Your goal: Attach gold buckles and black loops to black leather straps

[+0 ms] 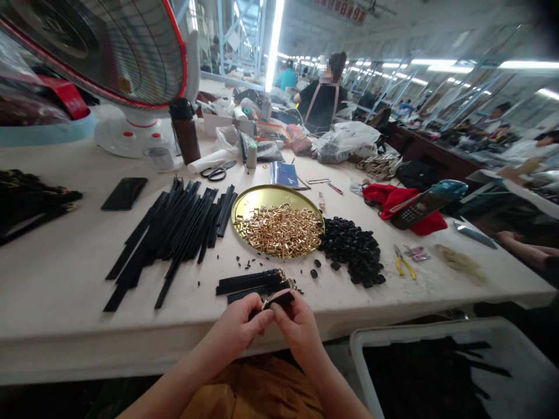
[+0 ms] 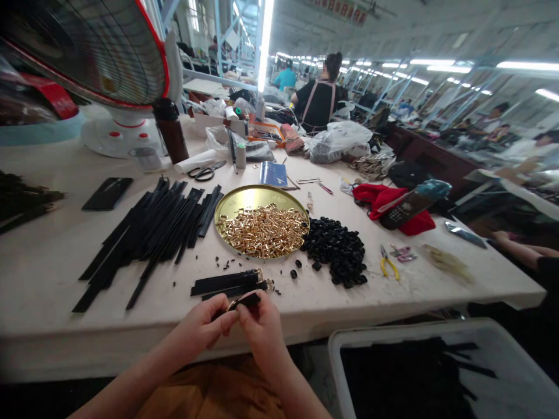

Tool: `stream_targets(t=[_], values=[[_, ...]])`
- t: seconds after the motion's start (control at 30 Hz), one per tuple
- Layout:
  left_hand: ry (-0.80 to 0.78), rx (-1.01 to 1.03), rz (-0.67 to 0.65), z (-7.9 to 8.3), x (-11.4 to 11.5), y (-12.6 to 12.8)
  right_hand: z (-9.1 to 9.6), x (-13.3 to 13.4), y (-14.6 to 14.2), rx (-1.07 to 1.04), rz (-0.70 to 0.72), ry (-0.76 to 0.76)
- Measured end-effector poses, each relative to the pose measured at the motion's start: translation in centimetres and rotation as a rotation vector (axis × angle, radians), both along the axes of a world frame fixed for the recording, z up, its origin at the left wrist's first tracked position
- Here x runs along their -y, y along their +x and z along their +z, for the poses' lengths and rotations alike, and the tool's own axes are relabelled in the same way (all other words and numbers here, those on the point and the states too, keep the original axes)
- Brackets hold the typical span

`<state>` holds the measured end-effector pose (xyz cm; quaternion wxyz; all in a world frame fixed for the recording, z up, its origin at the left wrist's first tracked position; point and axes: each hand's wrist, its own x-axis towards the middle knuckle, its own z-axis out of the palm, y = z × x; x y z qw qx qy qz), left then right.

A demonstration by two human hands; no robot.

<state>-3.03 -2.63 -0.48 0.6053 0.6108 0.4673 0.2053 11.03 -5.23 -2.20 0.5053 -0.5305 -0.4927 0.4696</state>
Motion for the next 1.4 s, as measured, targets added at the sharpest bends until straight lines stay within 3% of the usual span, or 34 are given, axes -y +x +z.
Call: stream_targets(t=[0.1,0.17,0.3,0.43,0.57,0.63,0.7,0.73,0.8,0.9,1.03,1.17,1.23,1.33,1.4], values=[[0.079,-0.081,-0.018,0.5,-0.4,0.1,-0.3,-0.3,0.3,0.271,-0.096,0.172],[0.103,-0.105,-0.043,0.9,-0.7,0.2,-0.4,-0.7,0.7,0.338,-0.104,0.184],[0.107,-0.11,-0.08,0.9,-1.4,0.3,-0.6,-1.6,1.2,0.312,-0.027,0.068],[0.015,-0.092,-0.038,-0.2,-2.4,0.7,-0.1,-1.3,1.2,0.28,0.014,0.163],[-0.004,-0.019,0.009,-1.0,-2.8,1.0,0.9,-1.8,3.5,0.323,0.156,0.129],[0.005,-0.012,-0.033,-1.1,-2.7,1.2,0.7,-3.3,6.0,0.437,0.039,0.11],[0.001,-0.034,-0.06,-1.2,-2.4,1.4,-0.2,-5.3,8.8,0.675,-0.196,0.091],[-0.008,-0.043,-0.052,-1.2,-2.3,1.5,-0.8,-6.4,10.0,0.79,-0.234,0.086],[-0.021,-0.047,-0.017,-1.2,-2.0,1.6,-1.9,-8.4,11.8,0.957,-0.204,0.016],[-0.011,-0.026,0.011,-1.0,-1.6,1.5,-3.1,-10.2,12.7,0.998,-0.199,-0.022],[-0.002,0.0,0.033,-0.4,-0.9,1.2,-3.0,-10.5,13.1,0.898,-0.209,-0.011],[0.033,0.027,0.057,-0.2,-0.4,1.2,-1.9,-9.0,13.1,0.734,-0.19,-0.003],[0.044,0.038,0.074,-0.2,-0.3,1.4,-1.0,-7.6,11.9,0.457,-0.165,-0.031],[0.073,0.071,0.112,0.1,-0.2,1.9,0.4,-5.0,8.5,-0.234,-0.116,-0.144],[0.129,0.086,0.141,0.4,-0.2,2.3,1.2,-3.4,5.8,-0.52,-0.082,-0.222]])
